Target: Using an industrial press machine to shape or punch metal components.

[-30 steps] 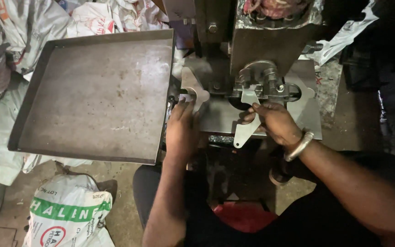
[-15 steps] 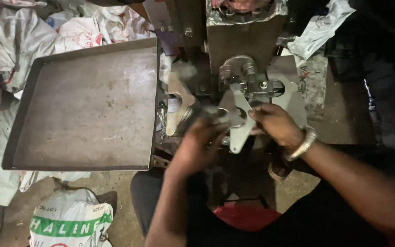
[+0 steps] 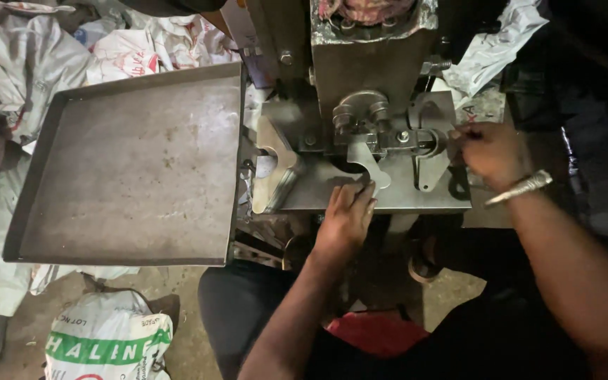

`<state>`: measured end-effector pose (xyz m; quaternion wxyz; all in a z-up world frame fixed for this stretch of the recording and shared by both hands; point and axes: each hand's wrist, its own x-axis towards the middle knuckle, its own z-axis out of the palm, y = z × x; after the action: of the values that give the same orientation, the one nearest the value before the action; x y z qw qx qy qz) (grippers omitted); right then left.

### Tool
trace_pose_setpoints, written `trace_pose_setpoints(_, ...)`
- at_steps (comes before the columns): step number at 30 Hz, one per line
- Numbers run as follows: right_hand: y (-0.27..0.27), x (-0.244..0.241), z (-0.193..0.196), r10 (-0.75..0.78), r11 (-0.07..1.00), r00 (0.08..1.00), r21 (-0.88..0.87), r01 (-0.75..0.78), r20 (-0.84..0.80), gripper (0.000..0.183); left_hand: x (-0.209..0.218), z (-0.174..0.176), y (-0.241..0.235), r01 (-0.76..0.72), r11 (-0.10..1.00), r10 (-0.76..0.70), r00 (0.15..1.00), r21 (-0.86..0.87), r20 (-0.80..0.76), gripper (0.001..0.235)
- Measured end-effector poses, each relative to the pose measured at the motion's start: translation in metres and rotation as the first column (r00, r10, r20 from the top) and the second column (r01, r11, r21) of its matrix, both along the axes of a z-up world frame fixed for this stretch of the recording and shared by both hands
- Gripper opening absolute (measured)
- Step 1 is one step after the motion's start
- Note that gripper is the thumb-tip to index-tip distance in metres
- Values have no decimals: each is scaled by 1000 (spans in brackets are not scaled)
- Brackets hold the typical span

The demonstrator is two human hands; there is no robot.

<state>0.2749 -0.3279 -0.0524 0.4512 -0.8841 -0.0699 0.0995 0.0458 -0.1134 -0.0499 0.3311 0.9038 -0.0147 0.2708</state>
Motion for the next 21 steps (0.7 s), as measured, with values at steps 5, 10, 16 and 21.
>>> trace_pose_setpoints(5,12,7,-17,35,995,991,-93,-24,126,32,3,-4,2,7,1000,-7,1000,-4,-10,35)
trace_pose_setpoints(10,21,-19,12,210,881,632,-425,208,746,28,2,-9,2,0,987,-6,999,162,36,37)
trace_pose_setpoints(16,34,-70,24,89,996,926,-53,-75,368,20,-2,4,5,9,997,-13,999,74,46,33)
trace_pose_setpoints(21,59,-123,42,539,841,609,-324,-434,582,52,-6,9,8,35,995,-45,993,92,110,35)
